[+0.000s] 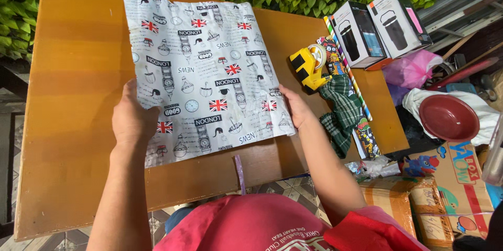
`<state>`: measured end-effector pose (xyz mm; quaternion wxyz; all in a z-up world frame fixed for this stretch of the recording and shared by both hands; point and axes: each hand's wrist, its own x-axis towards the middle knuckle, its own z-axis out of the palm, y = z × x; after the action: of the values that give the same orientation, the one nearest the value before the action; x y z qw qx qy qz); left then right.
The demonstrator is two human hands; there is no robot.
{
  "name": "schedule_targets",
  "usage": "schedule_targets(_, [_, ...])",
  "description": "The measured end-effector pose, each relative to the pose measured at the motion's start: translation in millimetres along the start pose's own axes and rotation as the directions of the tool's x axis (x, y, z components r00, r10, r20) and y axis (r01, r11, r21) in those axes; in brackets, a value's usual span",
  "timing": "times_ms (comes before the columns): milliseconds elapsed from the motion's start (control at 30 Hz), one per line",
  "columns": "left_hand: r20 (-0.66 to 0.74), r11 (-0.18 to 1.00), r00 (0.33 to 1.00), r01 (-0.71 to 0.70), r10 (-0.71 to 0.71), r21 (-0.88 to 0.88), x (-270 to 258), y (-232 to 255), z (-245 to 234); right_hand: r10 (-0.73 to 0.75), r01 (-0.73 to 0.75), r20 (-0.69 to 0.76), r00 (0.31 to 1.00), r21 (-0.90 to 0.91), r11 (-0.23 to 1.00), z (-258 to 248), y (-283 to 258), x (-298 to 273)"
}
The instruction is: The person finishes taping a wrapped gift and places it on a stack. They then wipe the table with a cloth, unroll wrapping paper, wipe the paper and a beverage cup box, and begin wrapping the box with the paper.
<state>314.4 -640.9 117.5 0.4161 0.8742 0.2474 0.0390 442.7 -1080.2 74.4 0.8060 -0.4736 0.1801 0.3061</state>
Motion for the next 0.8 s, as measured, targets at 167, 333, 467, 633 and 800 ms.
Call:
schedule_targets(167, [-0.035,0.996,0.999,0.032,-0.03,0.078,4,-10,-20,0.067,-0.068,-0.02,0.998,-0.075,0.995,5,-1,4])
schedule_targets(333, [-0.014,0.989,0.999,0.037,-0.036,0.14,1,-7,-21,-0.239,0.11,-0.206,0.949,-0.493,0.863,7,-4,0])
schedule_targets(467, [0.003,0.98,0.999,0.043,-0.044,0.192,2,-1,-13,-0.302,0.132,-0.217,0.928,-0.566,0.814,4,-8,-2])
schedule_targets(633, [0.035,0.957,0.998,0.044,-0.056,0.286,11,4,-8,-0.326,0.071,-0.327,0.887,-0.601,0.796,-8,-14,-8])
schedule_targets(800, [0.01,0.906,0.998,0.054,-0.064,0.42,22,20,-10,-0.383,0.039,-0.366,0.848,-0.678,0.734,-9,-11,-19])
